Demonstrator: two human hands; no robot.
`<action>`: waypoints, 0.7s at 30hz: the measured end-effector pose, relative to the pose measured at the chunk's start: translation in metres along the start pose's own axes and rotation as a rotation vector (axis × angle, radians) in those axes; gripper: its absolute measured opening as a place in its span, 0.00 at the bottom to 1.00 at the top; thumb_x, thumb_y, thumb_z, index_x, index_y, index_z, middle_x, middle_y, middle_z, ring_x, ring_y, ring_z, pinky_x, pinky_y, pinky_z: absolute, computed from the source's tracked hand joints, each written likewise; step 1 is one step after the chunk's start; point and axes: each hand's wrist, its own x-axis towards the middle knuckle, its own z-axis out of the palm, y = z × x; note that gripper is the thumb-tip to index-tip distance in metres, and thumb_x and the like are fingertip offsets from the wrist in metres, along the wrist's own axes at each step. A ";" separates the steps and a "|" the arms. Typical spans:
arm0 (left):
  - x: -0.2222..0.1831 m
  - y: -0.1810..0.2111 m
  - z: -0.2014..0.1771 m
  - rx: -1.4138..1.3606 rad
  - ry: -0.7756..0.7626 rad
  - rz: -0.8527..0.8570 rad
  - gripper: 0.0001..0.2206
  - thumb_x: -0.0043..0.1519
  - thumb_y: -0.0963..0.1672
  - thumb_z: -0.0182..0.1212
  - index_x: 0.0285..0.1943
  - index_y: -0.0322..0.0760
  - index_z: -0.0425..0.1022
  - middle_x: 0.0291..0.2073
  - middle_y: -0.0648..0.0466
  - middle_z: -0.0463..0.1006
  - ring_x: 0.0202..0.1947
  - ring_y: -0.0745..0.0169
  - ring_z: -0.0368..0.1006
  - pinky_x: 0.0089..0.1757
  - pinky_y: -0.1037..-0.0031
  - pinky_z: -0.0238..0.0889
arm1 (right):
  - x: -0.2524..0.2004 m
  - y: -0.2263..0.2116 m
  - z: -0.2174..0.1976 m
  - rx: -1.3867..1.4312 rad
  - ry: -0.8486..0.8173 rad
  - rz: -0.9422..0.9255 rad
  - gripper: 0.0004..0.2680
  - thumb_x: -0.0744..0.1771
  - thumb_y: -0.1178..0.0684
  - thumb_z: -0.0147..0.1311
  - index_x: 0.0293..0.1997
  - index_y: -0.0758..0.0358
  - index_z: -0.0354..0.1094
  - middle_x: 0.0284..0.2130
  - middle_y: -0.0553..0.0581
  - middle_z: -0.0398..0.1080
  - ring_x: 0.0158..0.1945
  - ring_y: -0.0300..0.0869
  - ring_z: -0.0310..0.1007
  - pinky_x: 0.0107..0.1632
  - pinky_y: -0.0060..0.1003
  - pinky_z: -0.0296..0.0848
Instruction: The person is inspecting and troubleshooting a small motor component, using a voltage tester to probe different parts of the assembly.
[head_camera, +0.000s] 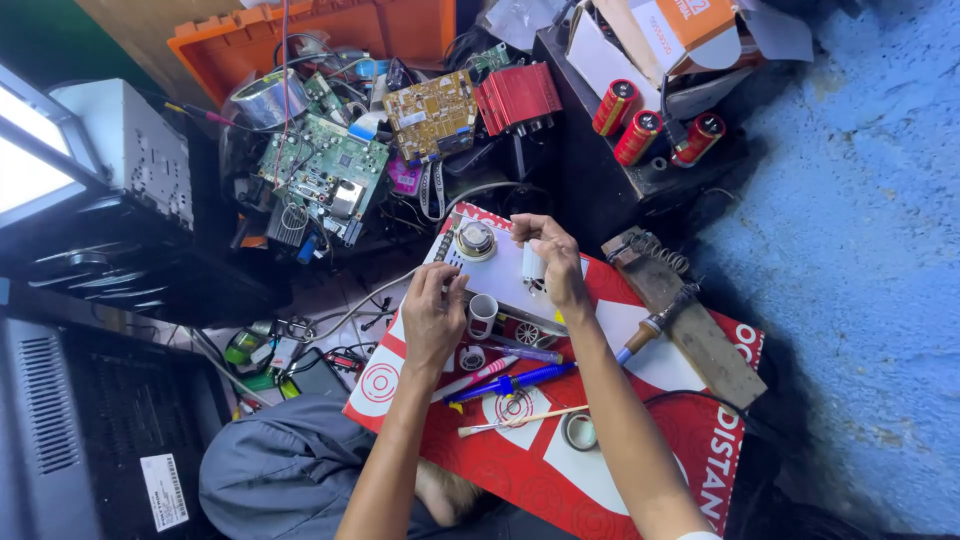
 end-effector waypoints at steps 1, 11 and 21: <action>0.000 0.001 0.000 -0.002 -0.001 -0.001 0.06 0.68 0.44 0.62 0.43 0.35 0.76 0.37 0.49 0.77 0.35 0.50 0.79 0.34 0.69 0.73 | 0.000 0.005 -0.002 -0.002 0.001 0.001 0.16 0.65 0.49 0.48 0.53 0.68 0.73 0.40 0.61 0.74 0.46 0.43 0.73 0.53 0.38 0.74; 0.006 0.004 0.009 0.071 0.038 0.036 0.04 0.67 0.44 0.63 0.41 0.40 0.78 0.31 0.53 0.77 0.30 0.53 0.79 0.32 0.68 0.72 | -0.003 -0.015 0.007 0.068 0.084 0.041 0.11 0.67 0.57 0.50 0.51 0.67 0.75 0.43 0.63 0.75 0.45 0.39 0.74 0.53 0.42 0.79; 0.050 0.038 0.024 -0.125 -0.360 0.198 0.25 0.58 0.54 0.70 0.61 0.42 0.74 0.29 0.48 0.78 0.30 0.41 0.79 0.32 0.55 0.72 | 0.000 -0.025 0.006 -0.081 0.119 0.009 0.10 0.70 0.50 0.54 0.42 0.67 0.77 0.55 0.66 0.71 0.59 0.52 0.72 0.60 0.48 0.72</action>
